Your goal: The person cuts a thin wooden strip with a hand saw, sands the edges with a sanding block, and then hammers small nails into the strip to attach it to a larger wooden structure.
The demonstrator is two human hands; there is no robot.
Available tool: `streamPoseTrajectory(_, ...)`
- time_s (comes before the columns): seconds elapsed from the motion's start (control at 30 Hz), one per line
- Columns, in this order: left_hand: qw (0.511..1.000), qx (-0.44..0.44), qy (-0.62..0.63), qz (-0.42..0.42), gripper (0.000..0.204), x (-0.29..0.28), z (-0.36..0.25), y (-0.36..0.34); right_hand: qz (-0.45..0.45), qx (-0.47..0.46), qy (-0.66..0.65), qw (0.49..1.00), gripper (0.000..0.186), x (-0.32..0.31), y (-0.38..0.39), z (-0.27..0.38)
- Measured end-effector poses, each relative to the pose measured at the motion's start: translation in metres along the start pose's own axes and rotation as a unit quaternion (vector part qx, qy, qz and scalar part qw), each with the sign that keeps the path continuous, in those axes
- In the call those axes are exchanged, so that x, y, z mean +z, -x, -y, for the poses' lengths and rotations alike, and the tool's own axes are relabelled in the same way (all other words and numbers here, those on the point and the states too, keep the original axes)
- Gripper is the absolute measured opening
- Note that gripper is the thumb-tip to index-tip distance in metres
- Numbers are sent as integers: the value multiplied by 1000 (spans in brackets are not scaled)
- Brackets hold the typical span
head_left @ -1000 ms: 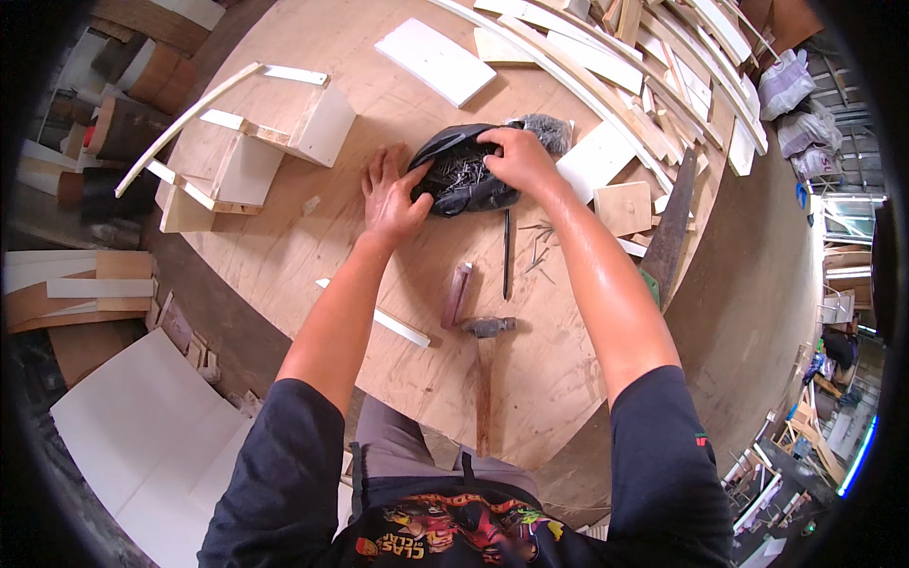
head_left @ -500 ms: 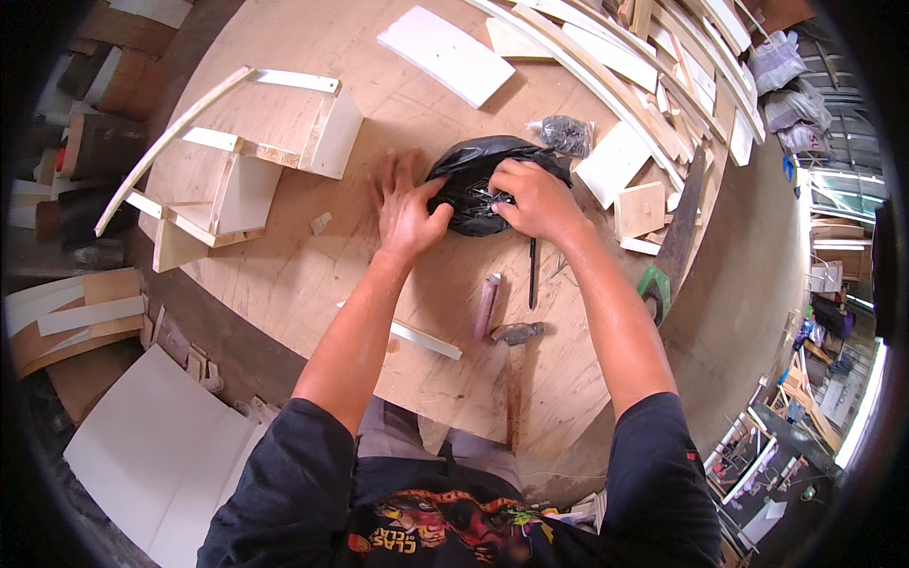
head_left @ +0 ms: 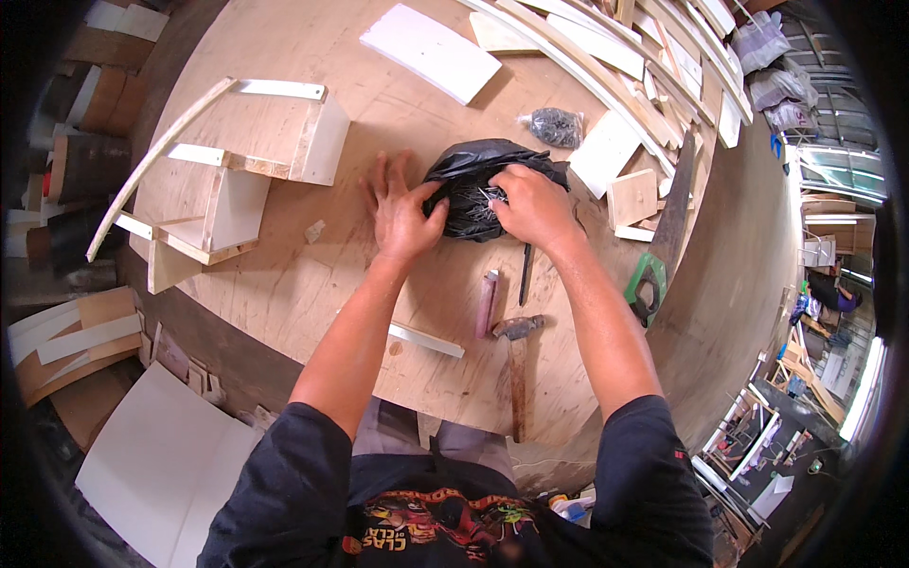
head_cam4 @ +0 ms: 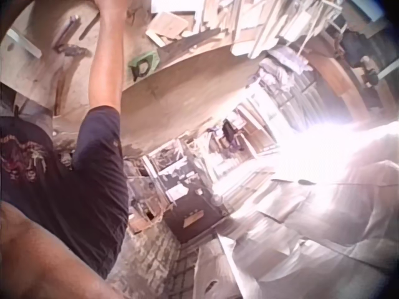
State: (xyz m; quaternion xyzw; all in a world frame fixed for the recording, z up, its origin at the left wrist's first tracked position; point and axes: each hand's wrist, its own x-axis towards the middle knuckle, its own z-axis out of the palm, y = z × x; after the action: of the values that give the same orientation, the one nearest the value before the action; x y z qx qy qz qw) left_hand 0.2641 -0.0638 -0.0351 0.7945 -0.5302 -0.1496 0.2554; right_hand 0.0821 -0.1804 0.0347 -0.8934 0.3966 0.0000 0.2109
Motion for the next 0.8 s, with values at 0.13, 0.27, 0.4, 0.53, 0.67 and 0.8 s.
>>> streamPoseTrajectory(0.13,1000,19,-9,3,32,0,1,3,6,66,44,997,29,0,3,11)
streamPoseTrajectory(0.27,999,36,-15,-4,33,3,4,4,-60,59,-7,996,23,5,1,19)
streamPoseTrajectory(0.4,999,45,-10,-13,33,4,3,3,-30,31,-41,998,17,17,-16,16)
streamPoseTrajectory(0.53,998,55,-18,-20,34,8,7,1,26,43,-9,999,14,14,-28,13)
streamPoseTrajectory(0.67,998,55,-18,-16,35,7,5,0,-20,40,2,999,15,28,-30,1)
streamPoseTrajectory(0.8,998,56,-18,-38,32,10,4,1,-44,91,-67,993,16,30,-32,1)
